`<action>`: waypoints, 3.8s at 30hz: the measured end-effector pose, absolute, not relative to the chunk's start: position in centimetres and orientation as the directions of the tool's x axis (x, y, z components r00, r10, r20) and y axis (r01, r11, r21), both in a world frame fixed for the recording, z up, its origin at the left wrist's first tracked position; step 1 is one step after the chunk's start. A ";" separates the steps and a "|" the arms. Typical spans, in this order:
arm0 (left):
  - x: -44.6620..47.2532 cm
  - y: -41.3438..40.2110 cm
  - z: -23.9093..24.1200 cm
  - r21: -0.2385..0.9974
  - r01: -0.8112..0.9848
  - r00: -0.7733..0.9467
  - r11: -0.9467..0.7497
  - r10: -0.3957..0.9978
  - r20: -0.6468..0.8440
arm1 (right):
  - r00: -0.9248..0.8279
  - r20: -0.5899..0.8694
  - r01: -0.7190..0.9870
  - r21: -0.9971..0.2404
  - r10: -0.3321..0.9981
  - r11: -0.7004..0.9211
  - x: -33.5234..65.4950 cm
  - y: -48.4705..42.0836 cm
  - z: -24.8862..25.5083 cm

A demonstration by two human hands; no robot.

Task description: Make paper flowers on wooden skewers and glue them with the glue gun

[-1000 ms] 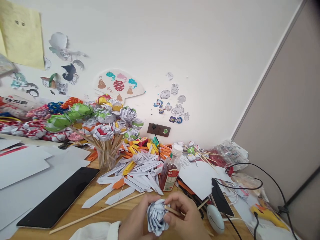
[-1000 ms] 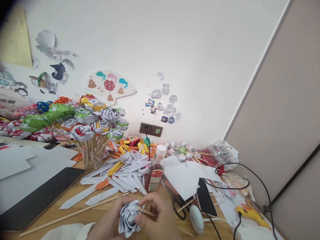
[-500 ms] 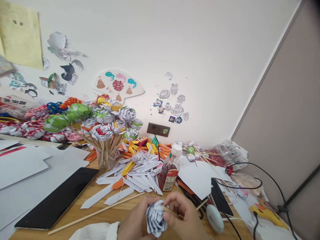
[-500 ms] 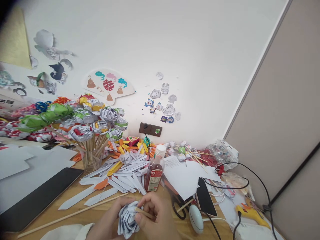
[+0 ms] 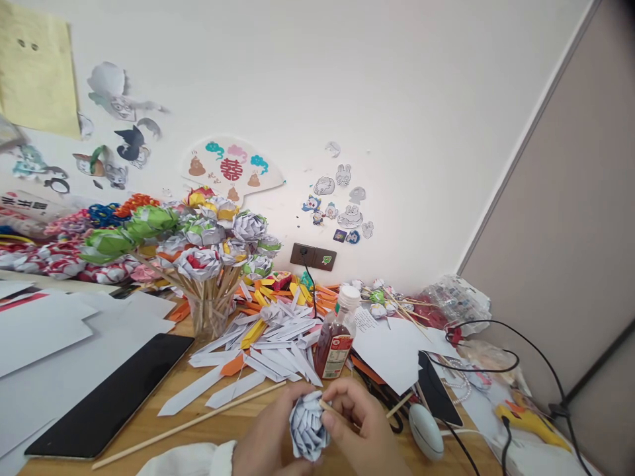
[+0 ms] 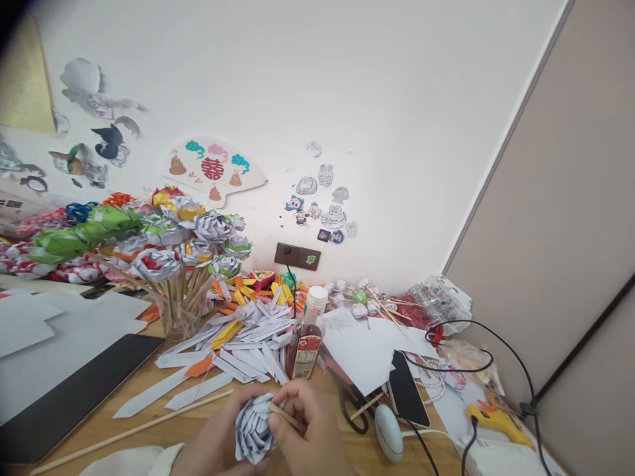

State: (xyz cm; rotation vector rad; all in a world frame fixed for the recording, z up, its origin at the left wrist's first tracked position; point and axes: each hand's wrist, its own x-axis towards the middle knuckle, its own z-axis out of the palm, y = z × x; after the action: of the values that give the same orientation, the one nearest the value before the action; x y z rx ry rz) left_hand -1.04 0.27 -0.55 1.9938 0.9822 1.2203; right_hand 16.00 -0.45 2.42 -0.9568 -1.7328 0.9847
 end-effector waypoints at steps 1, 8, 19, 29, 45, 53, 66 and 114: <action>-1.1 0.3 -0.6 0.786 0.283 0.308 -0.549 0.829 0.468 | -0.294 0.327 0.198 -0.898 0.898 0.392 16.0 -0.5 2.3; -0.8 0.4 -0.9 0.824 0.291 0.309 -0.487 0.862 0.401 | -0.211 0.377 0.281 -0.860 0.902 0.426 16.1 -0.2 1.8; -0.5 0.4 1.6 0.791 0.488 0.214 -0.370 0.929 0.303 | -0.196 0.687 0.621 -0.466 0.700 0.631 15.4 -1.2 2.0; -0.2 0.0 1.7 0.707 0.626 0.135 -0.329 0.939 0.318 | -0.377 0.744 0.640 -0.222 0.552 0.736 15.0 -0.8 2.6; -0.2 0.0 2.1 0.670 0.681 0.129 -0.295 0.949 0.286 | -0.387 0.805 0.601 -0.151 0.451 0.785 14.6 -0.7 2.5; -0.1 -0.1 2.2 0.653 0.694 0.109 -0.304 0.941 0.321 | -0.481 0.781 0.628 -0.010 0.398 0.778 15.5 -0.3 1.9; -0.2 0.0 1.5 0.703 0.621 0.086 -0.346 0.922 0.378 | -0.412 0.882 0.712 0.155 0.228 0.685 14.4 -1.1 3.4; -0.2 -0.2 0.6 0.673 0.584 0.112 -0.454 0.866 0.488 | -0.435 0.863 0.660 0.112 0.256 0.743 15.8 -1.0 4.7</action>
State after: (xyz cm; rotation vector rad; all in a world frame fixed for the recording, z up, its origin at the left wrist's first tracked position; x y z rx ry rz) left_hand -0.17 -0.20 0.59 2.0820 1.4223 1.2675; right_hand 15.82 -0.96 4.69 -0.6927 -2.0188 -0.5520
